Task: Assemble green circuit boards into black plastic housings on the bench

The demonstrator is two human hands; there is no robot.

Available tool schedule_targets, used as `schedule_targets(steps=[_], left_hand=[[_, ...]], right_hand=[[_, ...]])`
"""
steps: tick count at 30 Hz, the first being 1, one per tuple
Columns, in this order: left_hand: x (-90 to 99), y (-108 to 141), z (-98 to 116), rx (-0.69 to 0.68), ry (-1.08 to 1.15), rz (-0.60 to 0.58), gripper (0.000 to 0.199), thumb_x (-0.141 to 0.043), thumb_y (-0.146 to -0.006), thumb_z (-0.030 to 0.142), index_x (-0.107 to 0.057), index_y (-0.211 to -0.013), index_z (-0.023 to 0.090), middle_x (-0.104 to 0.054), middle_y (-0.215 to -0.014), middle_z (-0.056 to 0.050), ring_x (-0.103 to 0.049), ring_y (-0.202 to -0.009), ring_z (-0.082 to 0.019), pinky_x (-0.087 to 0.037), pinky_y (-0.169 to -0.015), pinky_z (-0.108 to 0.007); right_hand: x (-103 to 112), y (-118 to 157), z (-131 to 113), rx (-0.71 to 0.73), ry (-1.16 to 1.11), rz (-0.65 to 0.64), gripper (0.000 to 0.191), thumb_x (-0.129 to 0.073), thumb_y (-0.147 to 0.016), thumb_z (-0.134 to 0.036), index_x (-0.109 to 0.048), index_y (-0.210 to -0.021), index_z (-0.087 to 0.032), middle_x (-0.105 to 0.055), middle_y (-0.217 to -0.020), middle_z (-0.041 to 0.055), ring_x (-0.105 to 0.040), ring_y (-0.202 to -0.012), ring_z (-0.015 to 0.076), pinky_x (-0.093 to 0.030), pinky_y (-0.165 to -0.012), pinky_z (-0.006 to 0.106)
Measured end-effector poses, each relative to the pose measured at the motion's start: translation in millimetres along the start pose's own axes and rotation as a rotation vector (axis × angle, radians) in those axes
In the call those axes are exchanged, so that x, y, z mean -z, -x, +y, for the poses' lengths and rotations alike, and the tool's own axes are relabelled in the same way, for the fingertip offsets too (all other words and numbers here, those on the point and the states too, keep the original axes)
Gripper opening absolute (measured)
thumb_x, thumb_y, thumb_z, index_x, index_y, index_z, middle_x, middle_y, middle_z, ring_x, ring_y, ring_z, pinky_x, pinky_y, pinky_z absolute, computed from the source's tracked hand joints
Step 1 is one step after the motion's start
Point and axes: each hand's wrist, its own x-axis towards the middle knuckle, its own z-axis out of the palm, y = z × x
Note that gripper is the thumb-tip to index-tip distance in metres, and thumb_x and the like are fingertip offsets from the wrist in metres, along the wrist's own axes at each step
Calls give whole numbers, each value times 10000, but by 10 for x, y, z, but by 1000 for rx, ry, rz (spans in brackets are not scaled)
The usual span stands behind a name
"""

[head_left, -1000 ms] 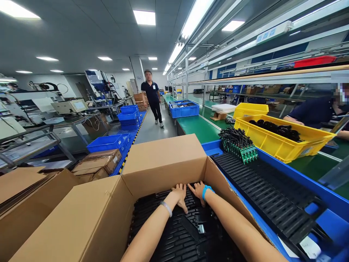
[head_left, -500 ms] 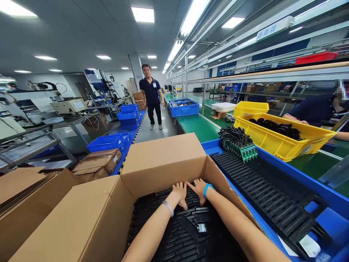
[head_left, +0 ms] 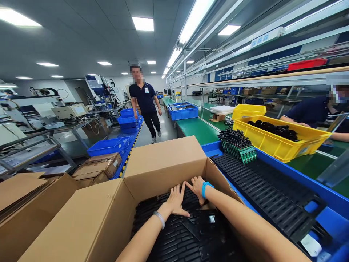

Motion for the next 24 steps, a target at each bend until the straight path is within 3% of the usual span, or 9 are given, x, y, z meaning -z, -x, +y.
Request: schedule_targets(steps=[4, 9, 14, 19, 24], left_hand=[[-59, 0, -32, 35, 36, 82, 1248, -733, -570, 505, -12, -1487, 63, -267, -1471, -265, -278, -1369, -382, -247, -1111, -514], [-74, -26, -70, 31, 25, 101, 1181, -768, -501, 515, -244, -1452, 51, -340, -1452, -245, -337, -1346, -377, -277, -1131, -427], [38, 42, -58, -11, -15, 158, 1137, -709, -540, 588, -281, -1441, 41, -381, -1451, -213, -345, -1344, -349, -222, -1162, -396], [388, 127, 64, -17, -79, 283, 1039, -699, -551, 532, -338, -1406, 65, -432, -1407, -205, -408, -1272, -372, -273, -1119, -458], [936, 207, 309, -93, -157, 414, 926, -688, -565, 450, -355, -1365, 123, -498, -1323, -168, -464, -1178, -349, -330, -1049, -458]], right_hand=[[89, 14, -87, -30, 12, 56, 1112, -827, -503, -449, -309, -1432, -123, -565, -1084, 217, -534, -939, 352, -442, -762, 477], [94, 42, -219, -81, 22, 134, 904, -784, -588, -508, -447, -1357, -173, -608, -986, 198, -575, -886, 363, -470, -696, 495], [160, 81, -254, -116, 51, 201, 834, -767, -620, -507, -474, -1338, -201, -615, -948, 178, -587, -846, 355, -472, -678, 502], [468, 205, -95, -147, 72, 229, 668, -662, -779, -411, -439, -1355, -158, -602, -980, 202, -572, -886, 344, -459, -704, 481], [946, 603, 158, -152, 78, 269, 958, -754, -654, -503, -325, -1402, -86, -556, -1068, 221, -522, -935, 342, -432, -747, 460]])
